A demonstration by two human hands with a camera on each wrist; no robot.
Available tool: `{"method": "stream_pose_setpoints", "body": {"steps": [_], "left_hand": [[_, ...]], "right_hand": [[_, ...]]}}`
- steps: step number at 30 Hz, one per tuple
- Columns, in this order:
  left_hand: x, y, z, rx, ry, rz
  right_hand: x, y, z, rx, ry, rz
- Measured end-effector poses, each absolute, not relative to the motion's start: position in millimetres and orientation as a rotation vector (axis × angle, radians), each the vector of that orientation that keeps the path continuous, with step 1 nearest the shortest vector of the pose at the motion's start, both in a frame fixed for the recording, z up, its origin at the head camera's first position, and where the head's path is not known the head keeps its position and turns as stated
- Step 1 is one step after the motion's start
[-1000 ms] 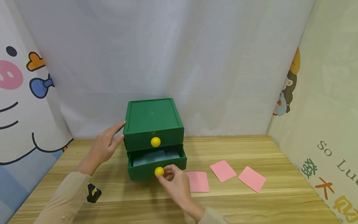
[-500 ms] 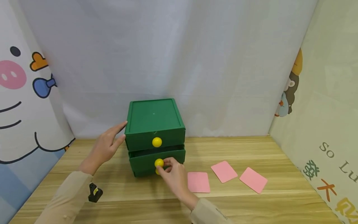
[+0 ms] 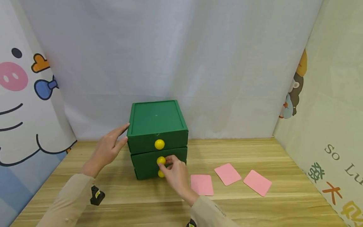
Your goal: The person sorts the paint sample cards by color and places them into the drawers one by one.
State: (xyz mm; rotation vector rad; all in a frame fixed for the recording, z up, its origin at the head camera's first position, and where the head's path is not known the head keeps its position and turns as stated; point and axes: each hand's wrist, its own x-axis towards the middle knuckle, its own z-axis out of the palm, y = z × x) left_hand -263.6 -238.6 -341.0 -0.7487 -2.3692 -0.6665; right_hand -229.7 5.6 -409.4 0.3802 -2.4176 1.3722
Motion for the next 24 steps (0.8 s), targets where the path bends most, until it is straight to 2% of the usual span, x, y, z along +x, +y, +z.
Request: {"method": "stream_pose_setpoints", "body": {"steps": [16,24], "left_hand": [[-263,-239,-341,-0.743,-2.368,-0.677],[-262,-237,-340,-0.736,-2.380,-0.669]], "right_hand": [[-233,8,-403,0.315,-2.510,1.438],[-232,14,-426,0.276,-2.542,1.411]]}}
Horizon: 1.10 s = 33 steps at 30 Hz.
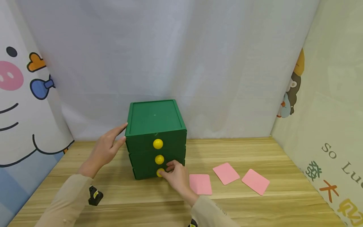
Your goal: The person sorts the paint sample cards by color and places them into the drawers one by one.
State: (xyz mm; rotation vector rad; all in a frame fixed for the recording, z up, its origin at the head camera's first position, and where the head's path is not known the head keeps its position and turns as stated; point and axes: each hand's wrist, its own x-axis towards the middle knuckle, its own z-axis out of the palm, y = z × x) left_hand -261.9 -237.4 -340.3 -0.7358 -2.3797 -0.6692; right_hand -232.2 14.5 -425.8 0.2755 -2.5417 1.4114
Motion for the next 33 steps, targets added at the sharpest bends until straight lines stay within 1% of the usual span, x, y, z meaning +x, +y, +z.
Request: {"method": "stream_pose_setpoints", "body": {"steps": [7,20,27,33], "left_hand": [[-262,-238,-341,-0.736,-2.375,-0.658],[-263,-238,-341,-0.735,-2.368,-0.664],[-262,-238,-341,-0.737,-2.380,-0.669],[-262,-238,-341,-0.739,-2.382,-0.675]], "right_hand": [[-232,9,-443,0.184,-2.577,1.413],[-233,-4,-455,0.059,-2.482,1.452],[-228,0,-456,0.095,-2.482,1.577],[-215,8,-455,0.153,-2.524,1.675]]}}
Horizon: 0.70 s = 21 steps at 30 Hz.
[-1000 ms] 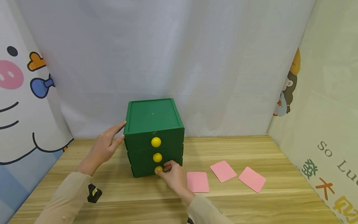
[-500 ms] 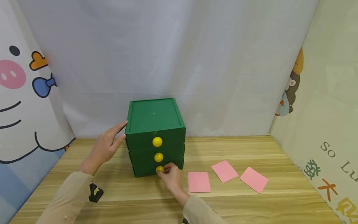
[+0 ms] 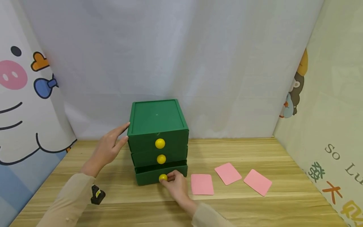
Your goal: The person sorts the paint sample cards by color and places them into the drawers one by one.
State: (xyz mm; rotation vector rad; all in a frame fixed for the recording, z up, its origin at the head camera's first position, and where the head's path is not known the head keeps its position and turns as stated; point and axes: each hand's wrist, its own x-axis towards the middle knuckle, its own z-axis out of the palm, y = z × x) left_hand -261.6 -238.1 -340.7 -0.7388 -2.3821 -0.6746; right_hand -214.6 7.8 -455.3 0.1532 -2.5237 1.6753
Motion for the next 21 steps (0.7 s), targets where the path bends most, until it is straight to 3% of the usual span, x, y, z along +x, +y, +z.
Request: {"method": "stream_pose_setpoints", "body": {"steps": [21], "left_hand": [[-263,-238,-342,-0.743,-2.376,-0.677]], "right_hand": [[-160,23,-455,0.092,-2.481,2.010]]}}
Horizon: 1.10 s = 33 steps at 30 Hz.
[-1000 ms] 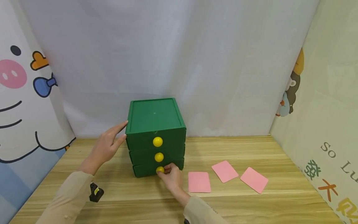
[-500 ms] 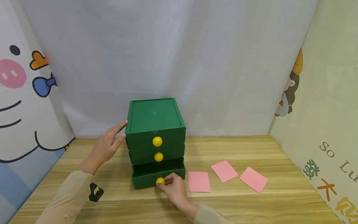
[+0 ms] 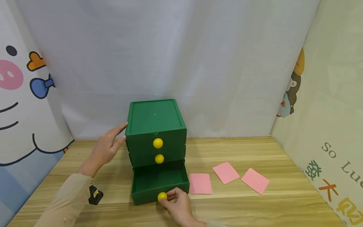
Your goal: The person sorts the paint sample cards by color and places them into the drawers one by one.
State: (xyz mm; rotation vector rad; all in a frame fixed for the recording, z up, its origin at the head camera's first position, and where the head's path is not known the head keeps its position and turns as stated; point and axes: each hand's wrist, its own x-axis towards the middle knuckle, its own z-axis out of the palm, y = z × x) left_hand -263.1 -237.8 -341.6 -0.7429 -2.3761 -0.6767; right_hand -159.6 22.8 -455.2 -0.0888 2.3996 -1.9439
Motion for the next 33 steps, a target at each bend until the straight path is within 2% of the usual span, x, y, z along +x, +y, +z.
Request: {"method": "stream_pose_setpoints", "body": {"steps": [21,33], "left_hand": [[-263,-240,-342,-0.743,-2.362,-0.671],[-261,-239,-342,-0.731,-2.377,-0.668]], "right_hand": [[-143,32,-458,-0.066,2.299,-1.887],[-146,51,-445,-0.236,2.214,-1.711]]}}
